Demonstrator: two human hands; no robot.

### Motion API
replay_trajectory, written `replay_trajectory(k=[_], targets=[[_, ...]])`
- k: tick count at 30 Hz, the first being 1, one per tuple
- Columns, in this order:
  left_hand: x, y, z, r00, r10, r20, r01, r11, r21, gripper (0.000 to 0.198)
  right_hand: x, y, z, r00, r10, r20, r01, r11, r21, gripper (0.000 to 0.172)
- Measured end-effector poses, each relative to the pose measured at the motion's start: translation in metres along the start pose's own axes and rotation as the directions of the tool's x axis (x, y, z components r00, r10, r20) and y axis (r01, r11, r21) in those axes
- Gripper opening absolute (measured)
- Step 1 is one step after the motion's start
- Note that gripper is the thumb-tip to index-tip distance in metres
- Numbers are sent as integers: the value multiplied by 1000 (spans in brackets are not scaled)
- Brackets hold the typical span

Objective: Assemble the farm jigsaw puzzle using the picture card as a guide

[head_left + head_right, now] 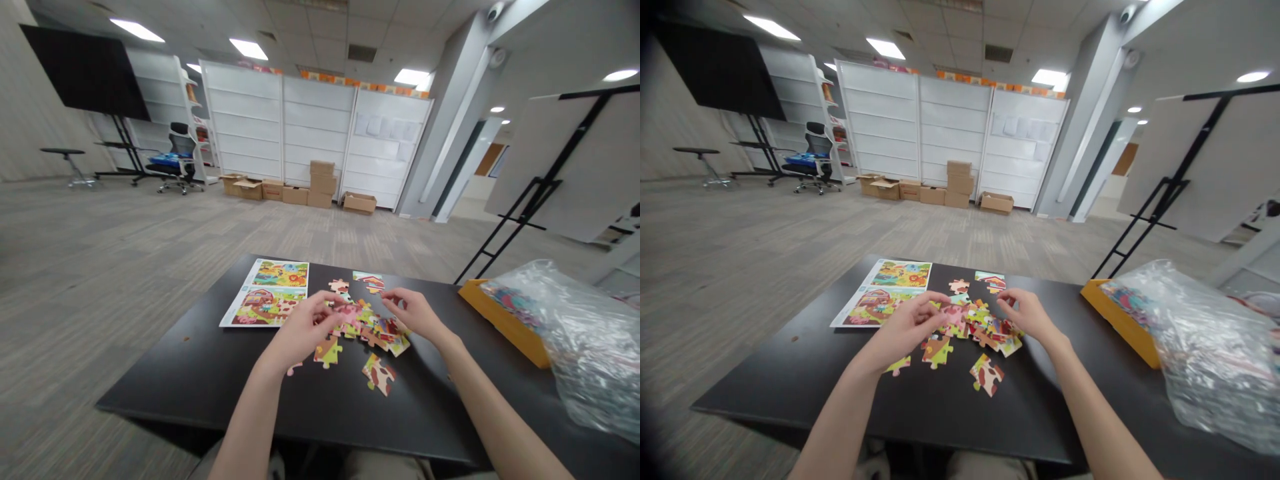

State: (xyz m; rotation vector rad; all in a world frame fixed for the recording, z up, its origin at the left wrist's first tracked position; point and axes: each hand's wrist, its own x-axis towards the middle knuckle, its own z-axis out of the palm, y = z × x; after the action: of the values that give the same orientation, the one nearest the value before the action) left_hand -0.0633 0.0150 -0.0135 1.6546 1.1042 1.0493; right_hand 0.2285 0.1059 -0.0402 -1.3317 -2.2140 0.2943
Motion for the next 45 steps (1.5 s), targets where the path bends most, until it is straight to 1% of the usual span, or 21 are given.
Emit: replay_trajectory(k=[1,2,3,4,6,8,11,13,15,17,19,20,22,25,27,30,34,38,40,43,45], targets=[[-3,2,4,993,-10,118,10,1000,2,29,0,1,2,1000,-7,-1,7,1000,-26,32],[-6,3,9,977,-31,209,26,999,30,28,0,1,3,1000,-14,1,14,998,-53,30],[-9,2,15,964,-57,259,38,996,77,26,0,0,4,1000,-18,7,18,997,-82,29],[-11,2,21,958,-82,273,46,989,138,24,0,-1,5,1000,-20,14,22,994,-108,27],[-15,0,31,961,-109,255,33,958,285,20,-2,-6,6,999,-24,37,29,990,-139,26],[-19,-1,37,961,-122,250,7,908,418,16,-4,-11,8,997,-38,65,47,990,-134,26],[-24,-2,38,961,-128,246,-31,831,555,10,-6,-20,13,992,-96,84,104,989,-104,27],[-24,-3,34,968,-115,225,-48,791,610,8,-7,-25,16,988,-131,83,138,986,-94,27],[-22,-6,28,979,-100,177,-39,763,645,10,-7,-27,18,985,-147,90,156,984,-92,27],[-16,-9,22,992,-91,88,6,729,685,14,-6,-28,19,983,-155,100,164,982,-94,26],[-8,-13,18,998,-64,2,42,672,739,17,-6,-26,19,982,-162,101,171,981,-95,26],[-3,-15,17,999,-47,-14,41,637,770,20,-7,-26,20,982,-164,99,173,980,-95,25],[5,-19,17,999,-35,-5,25,577,816,30,-7,-25,20,980,-169,106,178,980,-85,24],[13,-23,22,998,-64,8,27,525,851,38,-10,-25,21,970,-199,141,204,979,-27,24],[16,-24,25,997,-71,7,30,505,862,40,-12,-26,22,957,-246,155,245,969,23,30],[18,-25,27,997,-71,-5,41,517,855,43,-14,-29,24,937,-304,169,300,953,53,39],[15,-24,19,999,-47,-10,36,588,808,53,-14,-31,24,938,-285,198,285,958,32,36],[6,-22,7,999,27,46,-51,742,669,51,-14,-30,24,939,-277,205,273,961,45,35],[3,-22,3,995,75,63,-98,800,593,48,-14,-29,25,939,-279,200,273,960,58,34],[2,-23,4,988,149,26,-139,824,550,48,-14,-29,25,937,-289,196,277,957,87,33],[3,-23,8,984,176,7,-152,832,533,51,-13,-31,24,937,-304,170,289,951,109,32]])
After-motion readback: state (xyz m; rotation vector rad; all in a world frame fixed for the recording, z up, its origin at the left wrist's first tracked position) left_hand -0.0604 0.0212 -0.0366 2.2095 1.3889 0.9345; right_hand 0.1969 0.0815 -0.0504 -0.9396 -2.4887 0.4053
